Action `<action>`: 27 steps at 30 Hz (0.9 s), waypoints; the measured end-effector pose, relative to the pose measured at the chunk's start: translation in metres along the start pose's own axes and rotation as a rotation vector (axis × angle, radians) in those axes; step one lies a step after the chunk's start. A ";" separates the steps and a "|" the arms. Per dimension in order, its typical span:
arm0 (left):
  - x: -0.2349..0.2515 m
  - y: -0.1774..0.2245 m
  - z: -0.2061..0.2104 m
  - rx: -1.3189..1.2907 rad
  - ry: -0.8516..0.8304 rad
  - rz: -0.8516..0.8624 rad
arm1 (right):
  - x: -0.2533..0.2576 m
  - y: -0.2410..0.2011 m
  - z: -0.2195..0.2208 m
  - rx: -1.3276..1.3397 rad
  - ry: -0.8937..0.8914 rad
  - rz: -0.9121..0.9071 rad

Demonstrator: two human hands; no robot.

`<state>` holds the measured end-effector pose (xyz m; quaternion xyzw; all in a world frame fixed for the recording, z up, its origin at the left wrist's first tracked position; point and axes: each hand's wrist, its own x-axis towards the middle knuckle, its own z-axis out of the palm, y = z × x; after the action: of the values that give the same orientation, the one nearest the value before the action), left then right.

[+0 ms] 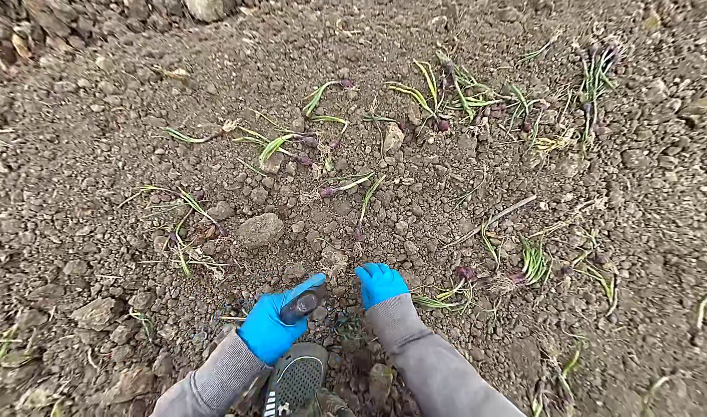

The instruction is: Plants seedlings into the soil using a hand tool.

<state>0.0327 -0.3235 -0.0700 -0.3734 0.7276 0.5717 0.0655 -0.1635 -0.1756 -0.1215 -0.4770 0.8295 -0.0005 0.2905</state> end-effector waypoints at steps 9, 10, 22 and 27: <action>-0.013 0.000 0.032 0.018 -0.032 -0.086 | 0.098 0.010 -0.042 -0.323 -0.129 -0.029; -0.010 0.004 0.031 0.027 -0.056 -0.109 | 0.098 0.004 -0.044 -0.283 -0.109 0.008; -0.011 -0.002 0.024 -0.058 -0.100 -0.126 | 0.153 -0.057 -0.098 -0.218 -0.215 0.325; 0.001 -0.058 -0.023 -0.953 0.229 -0.182 | 0.040 -0.008 -0.030 -0.082 -0.310 0.271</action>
<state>0.0757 -0.3477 -0.1080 -0.4840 0.3525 0.7880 -0.1430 -0.1869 -0.2199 -0.1139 -0.3670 0.8307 0.1459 0.3924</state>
